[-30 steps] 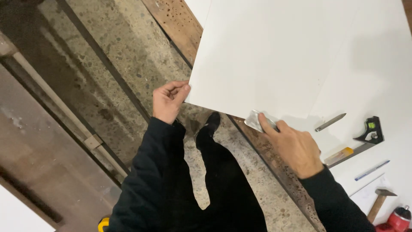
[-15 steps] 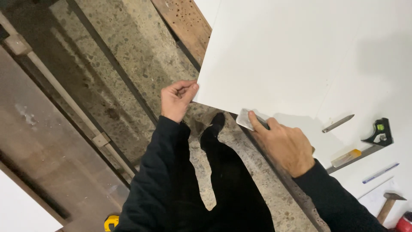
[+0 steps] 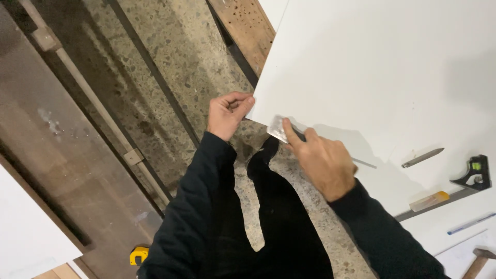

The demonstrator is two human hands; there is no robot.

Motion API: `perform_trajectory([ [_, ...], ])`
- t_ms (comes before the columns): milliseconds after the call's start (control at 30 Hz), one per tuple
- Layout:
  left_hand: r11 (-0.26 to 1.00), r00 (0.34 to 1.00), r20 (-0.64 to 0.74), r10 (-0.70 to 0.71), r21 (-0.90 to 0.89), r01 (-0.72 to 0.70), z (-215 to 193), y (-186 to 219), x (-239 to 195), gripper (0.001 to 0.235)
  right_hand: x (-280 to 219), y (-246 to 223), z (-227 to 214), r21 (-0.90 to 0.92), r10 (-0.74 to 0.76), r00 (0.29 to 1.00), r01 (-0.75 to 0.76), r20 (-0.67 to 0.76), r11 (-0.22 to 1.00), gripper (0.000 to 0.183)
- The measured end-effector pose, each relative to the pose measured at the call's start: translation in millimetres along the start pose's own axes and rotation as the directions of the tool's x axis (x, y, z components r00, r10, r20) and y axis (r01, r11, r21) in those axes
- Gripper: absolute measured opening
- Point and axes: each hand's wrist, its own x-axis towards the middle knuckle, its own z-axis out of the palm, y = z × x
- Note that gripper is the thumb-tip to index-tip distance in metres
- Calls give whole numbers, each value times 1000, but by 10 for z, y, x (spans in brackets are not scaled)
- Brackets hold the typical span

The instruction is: Cleaning the edges and surfaces of white furniture panels using a metal scraper tool in a workshop.

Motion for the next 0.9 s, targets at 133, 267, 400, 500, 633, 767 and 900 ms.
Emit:
perform_trajectory([
  [133, 999, 999, 11, -38, -33, 39, -14, 11, -6, 18, 131, -43, -221, 234, 30, 999, -38, 38, 971, 55],
  [267, 1000, 999, -46, -24, 19, 25, -9, -34, 115, 19, -103, 159, -298, 127, 110, 923, -168, 370, 978, 65],
  [400, 998, 996, -63, -61, 22, 62, -26, 31, 7, 19, 274, -36, -317, 199, 103, 868, -225, 487, 954, 63],
  [500, 997, 998, -24, -60, 41, 61, -146, -167, 57, 21, 345, -190, -94, 205, 90, 977, -130, 192, 970, 57],
  [633, 988, 1000, 27, 3, 153, -7, -15, 125, -38, 23, -99, 73, -369, 228, 231, 937, -293, 262, 929, 60],
  [767, 660, 968, 20, 251, 728, -186, 346, 553, -307, 51, -1024, 329, -304, 200, 557, 681, -700, 475, 686, 60],
  [900, -14, 870, 389, 303, 915, -404, 633, 447, -487, 74, -1961, 259, -79, 590, 743, 635, -688, 209, 423, 60],
])
